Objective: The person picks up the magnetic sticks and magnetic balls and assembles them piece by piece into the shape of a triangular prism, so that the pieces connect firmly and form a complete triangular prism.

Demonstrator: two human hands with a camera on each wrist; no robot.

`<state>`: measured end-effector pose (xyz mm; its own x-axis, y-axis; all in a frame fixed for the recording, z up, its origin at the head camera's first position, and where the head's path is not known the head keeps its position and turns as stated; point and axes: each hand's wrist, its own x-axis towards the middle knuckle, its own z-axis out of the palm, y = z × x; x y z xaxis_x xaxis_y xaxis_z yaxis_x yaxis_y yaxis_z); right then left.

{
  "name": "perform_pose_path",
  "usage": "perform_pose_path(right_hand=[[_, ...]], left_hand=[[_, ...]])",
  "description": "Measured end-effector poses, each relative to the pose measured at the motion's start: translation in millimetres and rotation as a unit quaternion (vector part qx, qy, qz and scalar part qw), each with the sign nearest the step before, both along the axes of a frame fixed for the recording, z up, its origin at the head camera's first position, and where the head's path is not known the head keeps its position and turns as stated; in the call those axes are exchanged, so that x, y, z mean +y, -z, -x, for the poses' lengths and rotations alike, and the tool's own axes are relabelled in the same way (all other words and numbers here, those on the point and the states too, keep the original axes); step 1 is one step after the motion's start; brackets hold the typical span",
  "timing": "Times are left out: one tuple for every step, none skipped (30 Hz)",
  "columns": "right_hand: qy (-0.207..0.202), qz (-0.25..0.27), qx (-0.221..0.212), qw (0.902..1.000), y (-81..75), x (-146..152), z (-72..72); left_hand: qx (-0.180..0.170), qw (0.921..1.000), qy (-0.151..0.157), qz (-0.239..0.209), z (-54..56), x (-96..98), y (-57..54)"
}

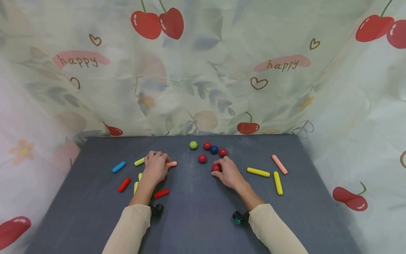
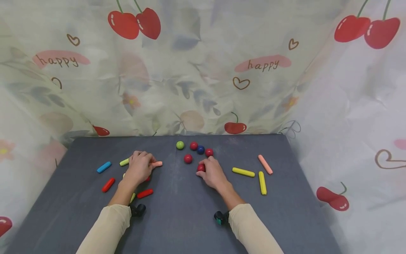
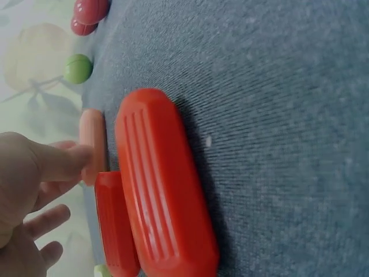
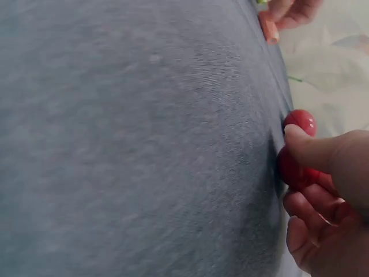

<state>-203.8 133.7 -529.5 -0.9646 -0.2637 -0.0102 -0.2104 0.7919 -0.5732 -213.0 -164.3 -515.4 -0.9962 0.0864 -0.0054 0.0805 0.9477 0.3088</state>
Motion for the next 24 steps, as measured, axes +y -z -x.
perform_pose_path(right_hand=[[-0.004, 0.003, -0.003, 1.0, 0.1, 1.5, -1.4], [-0.007, 0.005, -0.005, 1.0, 0.0, 2.7, -2.9], [-0.009, 0.007, -0.009, 0.9999, 0.0, 3.7, -4.5], [-0.01, 0.006, -0.01, 0.9999, 0.3, 4.4, -6.1], [-0.012, 0.008, -0.011, 0.9998, 0.7, 4.9, -7.5], [-0.013, 0.01, -0.012, 0.9998, 0.9, 5.1, -9.0], [-0.013, 0.014, -0.012, 0.9997, 1.5, 5.2, -10.3], [-0.014, 0.017, -0.011, 0.9997, 1.8, 5.1, -11.5], [-0.014, 0.018, -0.012, 0.9997, 2.4, 4.9, -12.7], [-0.015, 0.021, -0.011, 0.9996, 3.0, 4.7, -13.7], [-0.014, 0.024, -0.013, 0.9995, 3.2, 4.4, -14.8], [-0.013, 0.026, -0.015, 0.9995, 3.5, 4.2, -16.0], [-0.012, 0.028, -0.017, 0.9994, 3.8, 4.2, -16.9], [-0.011, 0.028, -0.019, 0.9994, 3.9, 4.2, -17.9], [-0.011, 0.03, -0.021, 0.9993, 3.9, 4.4, -18.9], [-0.011, 0.032, -0.021, 0.9992, 4.0, 4.7, -19.8], [-0.012, 0.032, -0.019, 0.9992, 4.0, 5.0, -20.7], [-0.011, 0.031, -0.019, 0.9993, 4.0, 5.6, -21.8], [-0.01, 0.03, -0.018, 0.9993, 3.9, 6.2, -23.0], [-0.01, 0.029, -0.017, 0.9994, 3.9, 6.7, -24.6], [-0.01, 0.028, -0.015, 0.9994, 3.8, 7.3, -26.3], [-0.01, 0.026, -0.013, 0.9995, 3.9, 7.7, -28.2], [-0.012, 0.024, -0.012, 0.9996, 4.0, 8.0, -30.2], [-0.012, 0.026, -0.013, 0.9995, 3.6, 8.2, -32.8]], left_hand=[[-0.001, 1.0, 0.001, 0.002, 0.2, 1.0, -0.9], [-0.001, 1.0, 0.002, 0.004, 0.2, 1.7, -1.8], [-0.001, 1.0, 0.005, 0.007, 0.3, 2.4, -2.7], [-0.001, 0.9999, 0.008, 0.009, 0.4, 3.1, -3.4], [-0.002, 0.9999, 0.009, 0.01, 0.8, 3.8, -3.9], [-0.005, 0.9999, 0.012, 0.011, 1.3, 4.2, -4.0], [-0.008, 0.9998, 0.013, 0.011, 1.6, 4.4, -4.0], [-0.01, 0.9998, 0.015, 0.01, 1.8, 4.6, -3.6], [-0.012, 0.9997, 0.017, 0.01, 1.8, 4.8, -3.1], [-0.014, 0.9997, 0.02, 0.007, 1.5, 4.9, -2.8], [-0.017, 0.9996, 0.022, 0.0, 0.7, 5.5, -2.9], [-0.02, 0.9995, 0.023, -0.007, -0.5, 6.5, -3.3], [-0.024, 0.9993, 0.022, -0.018, -2.1, 8.5, -4.3], [-0.026, 0.9989, 0.021, -0.033, -4.0, 11.2, -5.7], [-0.029, 0.9981, 0.019, -0.05, -6.3, 14.8, -7.4], [-0.033, 0.9968, 0.017, -0.071, -9.1, 19.2, -9.4], [-0.037, 0.9951, 0.015, -0.091, -12.4, 24.7, -11.5], [-0.038, 0.9933, 0.016, -0.107, -15.7, 30.5, -13.4], [-0.039, 0.9914, 0.017, -0.124, -19.3, 37.0, -14.6], [-0.04, 0.9895, 0.022, -0.138, -23.5, 43.3, -15.5], [-0.041, 0.9874, 0.026, -0.151, -27.8, 49.5, -15.5], [-0.04, 0.9855, 0.03, -0.162, -32.3, 55.4, -15.0], [-0.038, 0.9838, 0.034, -0.172, -36.8, 61.0, -14.2], [-0.038, 0.9823, 0.037, -0.179, -41.2, 66.1, -12.7]])
